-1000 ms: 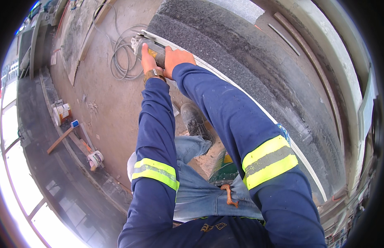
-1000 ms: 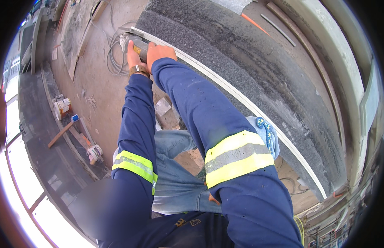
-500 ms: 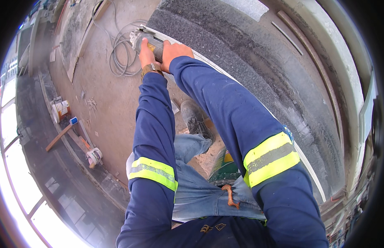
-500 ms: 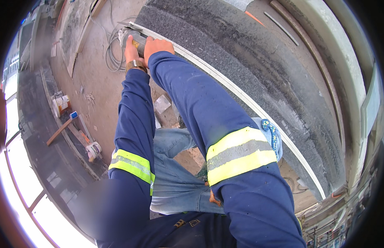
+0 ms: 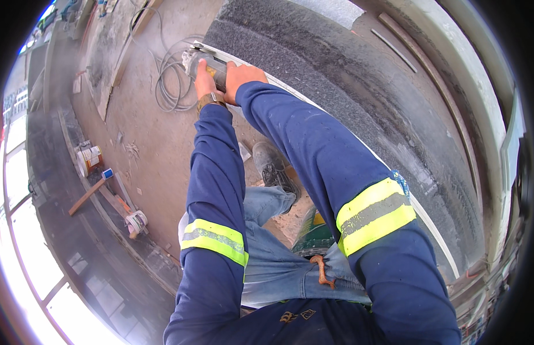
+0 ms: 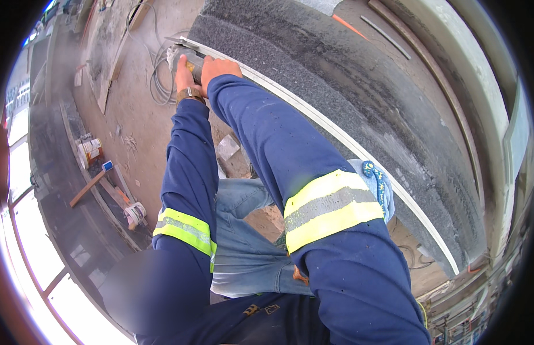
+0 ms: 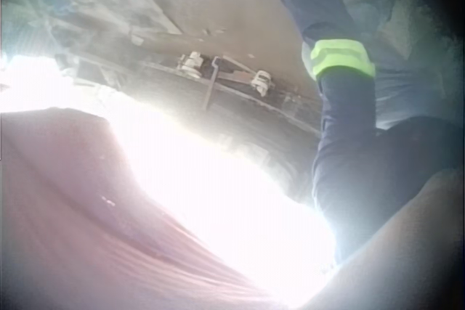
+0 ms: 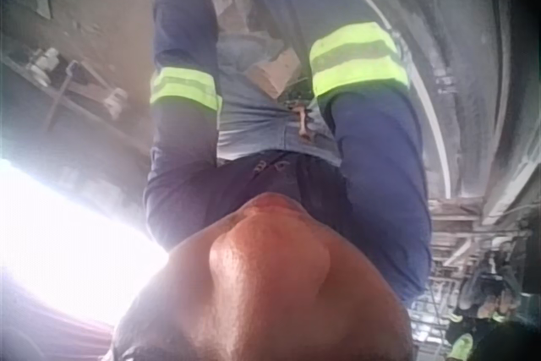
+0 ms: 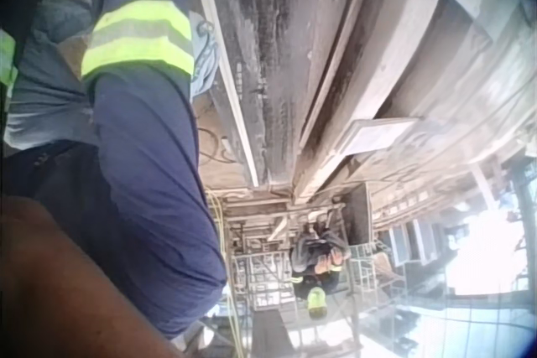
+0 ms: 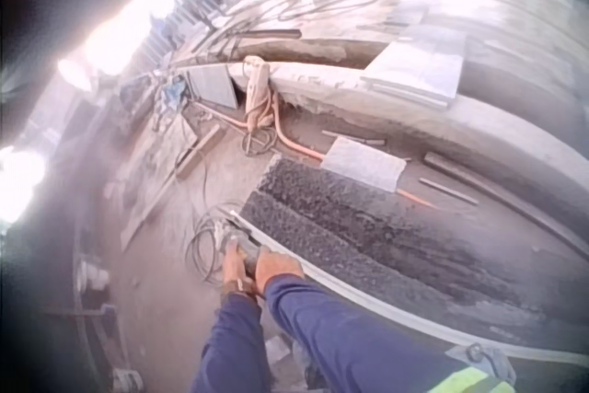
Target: The person kneels on a construction floor and uses an angle grinder to cut a dark stone slab. They adjust the tool, reposition the slab, and continue cutting along a marked line while another worker is visible nearby.
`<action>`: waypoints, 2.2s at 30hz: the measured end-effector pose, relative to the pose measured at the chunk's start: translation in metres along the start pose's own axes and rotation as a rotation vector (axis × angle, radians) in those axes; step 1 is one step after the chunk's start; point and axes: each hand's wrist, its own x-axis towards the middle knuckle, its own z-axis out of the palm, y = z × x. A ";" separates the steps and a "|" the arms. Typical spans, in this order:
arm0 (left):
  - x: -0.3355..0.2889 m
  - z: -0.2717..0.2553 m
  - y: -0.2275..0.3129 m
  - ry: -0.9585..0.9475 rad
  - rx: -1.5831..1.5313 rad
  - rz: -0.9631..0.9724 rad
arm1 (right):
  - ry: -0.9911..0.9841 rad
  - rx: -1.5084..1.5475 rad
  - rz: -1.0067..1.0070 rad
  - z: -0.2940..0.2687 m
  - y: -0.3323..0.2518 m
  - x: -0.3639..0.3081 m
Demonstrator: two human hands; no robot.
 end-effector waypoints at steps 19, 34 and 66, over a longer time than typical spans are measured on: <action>0.046 -0.020 -0.014 -0.120 -0.023 -0.042 | 0.015 0.036 -0.001 0.009 0.000 0.007; 0.062 -0.023 -0.014 -0.117 0.006 -0.056 | 0.028 0.007 0.003 0.015 -0.002 0.017; 0.022 -0.011 -0.007 -0.108 -0.052 -0.060 | -0.008 0.002 0.017 0.003 0.002 0.000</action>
